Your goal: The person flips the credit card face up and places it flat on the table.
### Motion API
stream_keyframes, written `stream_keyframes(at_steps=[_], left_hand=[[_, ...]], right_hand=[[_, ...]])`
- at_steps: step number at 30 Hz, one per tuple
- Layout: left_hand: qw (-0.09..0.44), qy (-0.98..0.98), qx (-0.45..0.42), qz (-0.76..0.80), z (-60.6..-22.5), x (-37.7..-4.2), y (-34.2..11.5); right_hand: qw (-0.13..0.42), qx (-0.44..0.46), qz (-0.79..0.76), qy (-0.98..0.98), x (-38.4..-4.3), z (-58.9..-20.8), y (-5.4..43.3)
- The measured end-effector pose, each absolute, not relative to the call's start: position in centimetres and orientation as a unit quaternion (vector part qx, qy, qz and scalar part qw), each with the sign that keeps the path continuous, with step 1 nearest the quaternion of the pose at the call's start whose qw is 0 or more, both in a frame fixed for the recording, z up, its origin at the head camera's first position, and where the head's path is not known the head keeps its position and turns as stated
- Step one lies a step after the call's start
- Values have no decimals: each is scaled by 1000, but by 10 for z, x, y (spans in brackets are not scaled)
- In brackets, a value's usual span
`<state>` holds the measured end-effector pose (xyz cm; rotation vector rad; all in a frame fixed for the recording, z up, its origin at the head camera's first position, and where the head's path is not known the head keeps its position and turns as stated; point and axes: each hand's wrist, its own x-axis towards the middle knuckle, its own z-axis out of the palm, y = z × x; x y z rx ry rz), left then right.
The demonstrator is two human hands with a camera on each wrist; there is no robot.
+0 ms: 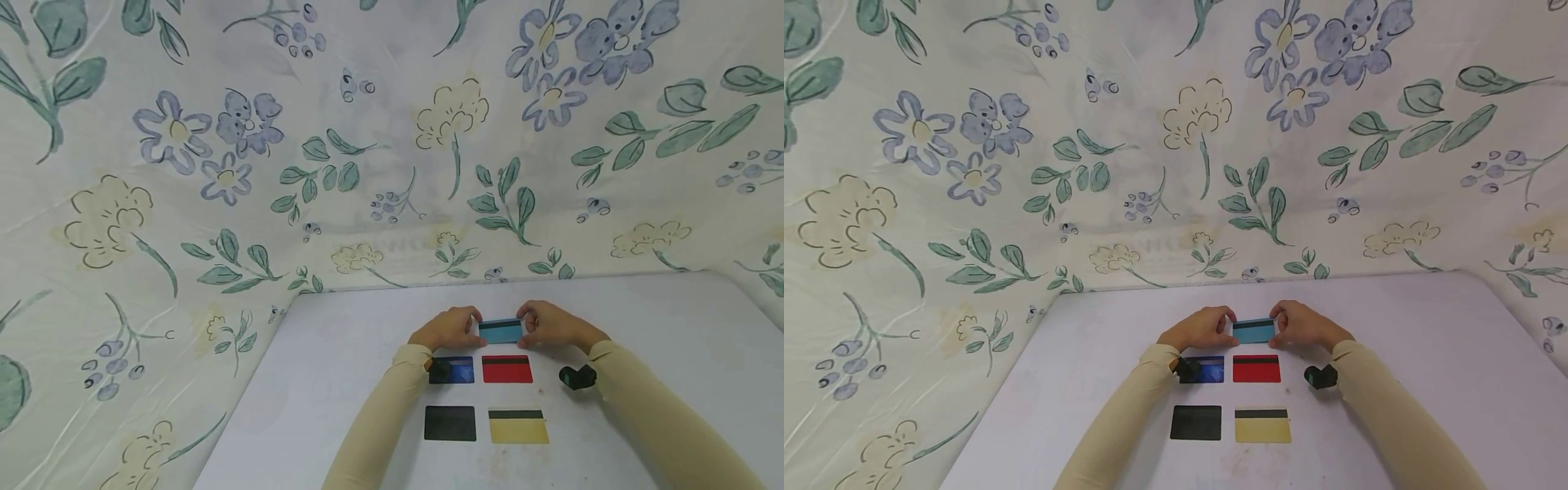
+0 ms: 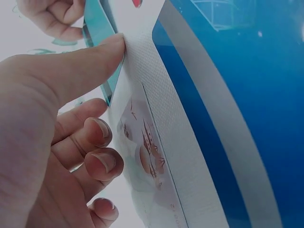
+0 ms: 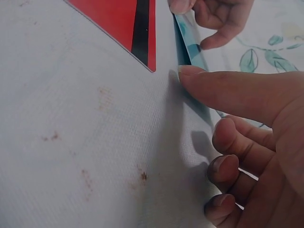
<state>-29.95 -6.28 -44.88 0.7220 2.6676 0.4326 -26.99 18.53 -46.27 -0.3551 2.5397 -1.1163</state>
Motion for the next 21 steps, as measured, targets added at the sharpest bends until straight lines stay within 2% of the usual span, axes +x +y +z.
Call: stream_keyframes(at_steps=[21], left_hand=[[161, 933, 279, 160, -446, -299, -60]], right_hand=[[161, -144, -397, 892, -272, -460, 188]])
